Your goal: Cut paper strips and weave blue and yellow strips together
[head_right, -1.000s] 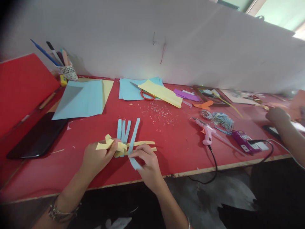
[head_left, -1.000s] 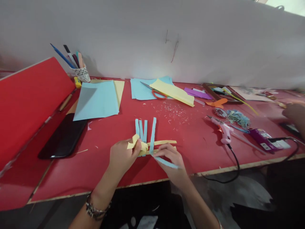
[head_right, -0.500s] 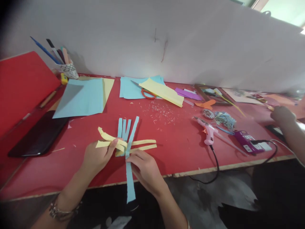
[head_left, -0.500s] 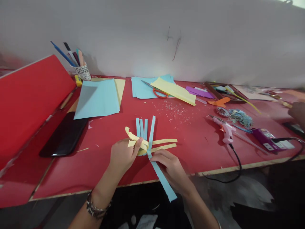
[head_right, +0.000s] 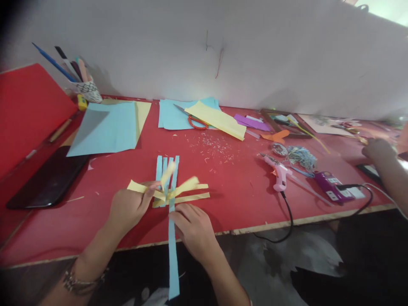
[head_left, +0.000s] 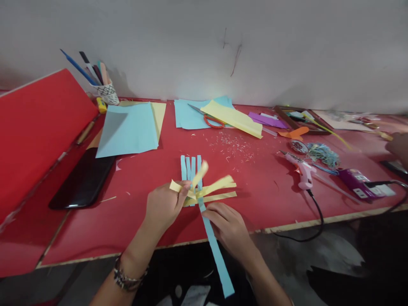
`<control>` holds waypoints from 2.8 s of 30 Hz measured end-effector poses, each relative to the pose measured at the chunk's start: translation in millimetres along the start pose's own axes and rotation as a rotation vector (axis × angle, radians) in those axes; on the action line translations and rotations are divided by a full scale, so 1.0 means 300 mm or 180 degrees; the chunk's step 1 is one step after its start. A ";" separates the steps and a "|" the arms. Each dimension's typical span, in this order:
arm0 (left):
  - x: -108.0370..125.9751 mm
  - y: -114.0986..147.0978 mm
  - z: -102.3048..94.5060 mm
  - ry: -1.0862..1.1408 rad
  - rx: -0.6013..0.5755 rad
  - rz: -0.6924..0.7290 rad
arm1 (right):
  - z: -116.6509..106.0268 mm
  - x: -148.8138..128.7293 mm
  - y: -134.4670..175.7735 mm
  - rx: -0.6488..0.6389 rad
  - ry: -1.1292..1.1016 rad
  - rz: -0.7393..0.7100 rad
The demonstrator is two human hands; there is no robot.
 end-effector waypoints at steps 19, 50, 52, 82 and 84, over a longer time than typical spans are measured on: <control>0.086 -0.002 -0.016 -0.0184 -0.0028 0.1149 | -0.010 -0.015 0.008 0.0191 0.0188 -0.0051; 0.111 -0.024 0.046 -0.0966 -0.0631 0.1229 | 0.016 0.010 0.015 0.0190 0.0531 0.0306; 0.124 -0.021 0.049 -0.0915 -0.0675 0.1323 | 0.015 0.008 0.016 0.0218 0.0555 0.0266; 0.274 -0.222 0.127 0.0313 -0.1075 0.2584 | 0.024 0.034 0.002 0.0216 0.0314 0.0576; 0.273 -0.218 0.123 0.0575 -0.1048 0.2554 | 0.028 0.036 0.001 0.0150 0.0289 0.0610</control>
Point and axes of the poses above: each hand's wrist, its own y-axis away from the middle knuckle, its own z-axis out of the palm, x = y × z, the point moved 7 cm from there along -y, towards the middle knuckle, and after that the axes turned 11 degrees about z, right-handed, at the moved point
